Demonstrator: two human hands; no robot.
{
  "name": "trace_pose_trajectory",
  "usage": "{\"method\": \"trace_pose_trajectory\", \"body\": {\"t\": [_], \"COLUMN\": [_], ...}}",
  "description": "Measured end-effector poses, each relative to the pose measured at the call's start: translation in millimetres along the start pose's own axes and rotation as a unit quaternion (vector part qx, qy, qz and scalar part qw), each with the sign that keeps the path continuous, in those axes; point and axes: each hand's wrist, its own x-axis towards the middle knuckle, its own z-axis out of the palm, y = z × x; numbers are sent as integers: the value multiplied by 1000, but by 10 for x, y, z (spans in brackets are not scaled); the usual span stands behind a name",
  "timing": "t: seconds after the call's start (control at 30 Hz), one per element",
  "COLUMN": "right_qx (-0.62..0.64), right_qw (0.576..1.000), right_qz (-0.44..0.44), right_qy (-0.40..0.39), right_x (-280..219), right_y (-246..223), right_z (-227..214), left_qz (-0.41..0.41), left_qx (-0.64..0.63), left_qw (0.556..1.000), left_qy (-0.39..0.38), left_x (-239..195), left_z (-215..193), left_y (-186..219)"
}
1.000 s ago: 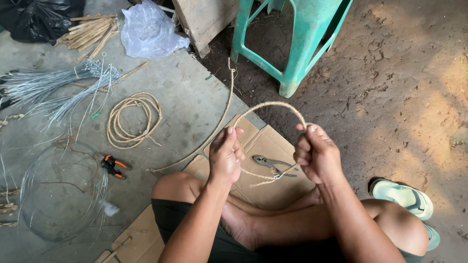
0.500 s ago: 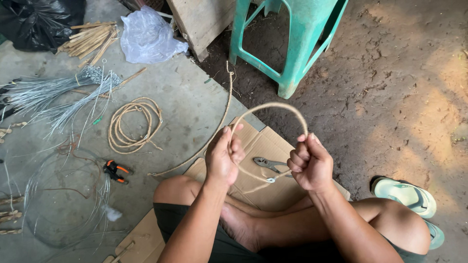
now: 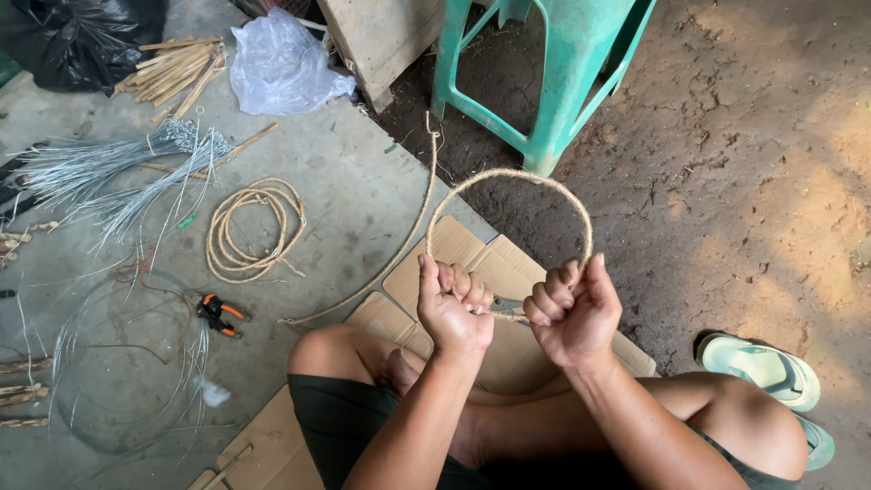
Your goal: The person sits on the floor and ties a loop in a rope using pliers to secure the knot. They then place the finished loop aside and pick up a bundle of thin metal wires.
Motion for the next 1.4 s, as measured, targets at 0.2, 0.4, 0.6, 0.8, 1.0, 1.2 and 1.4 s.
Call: {"method": "trace_pose_trajectory", "body": {"t": [0.2,0.4,0.6,0.8,1.0,1.2,1.4], "right_qx": [-61,-54,21,116,115,56,45], "right_qw": [997,998,979,951,958,974,976], "right_qz": [0,41,156,206,204,199,201], "right_qy": [37,-9,-127,-197,-165,-97,-68], "right_x": [-44,-37,112,78,43,60,89], "right_y": [133,-17,-427,-368,-375,-320,-279], "right_z": [32,156,-65,-210,-263,-304,-292], "left_qz": [0,-39,-119,-125,-119,-109,-103], "left_qx": [11,96,111,104,135,132,143], "left_qw": [999,994,986,987,983,985,984], "left_qy": [37,17,-25,-2,-41,-27,-11], "left_x": [-31,17,20,-32,-87,-90,-55], "left_z": [16,14,-68,-74,-49,-79,-122], "left_y": [11,183,448,428,420,414,422]}}
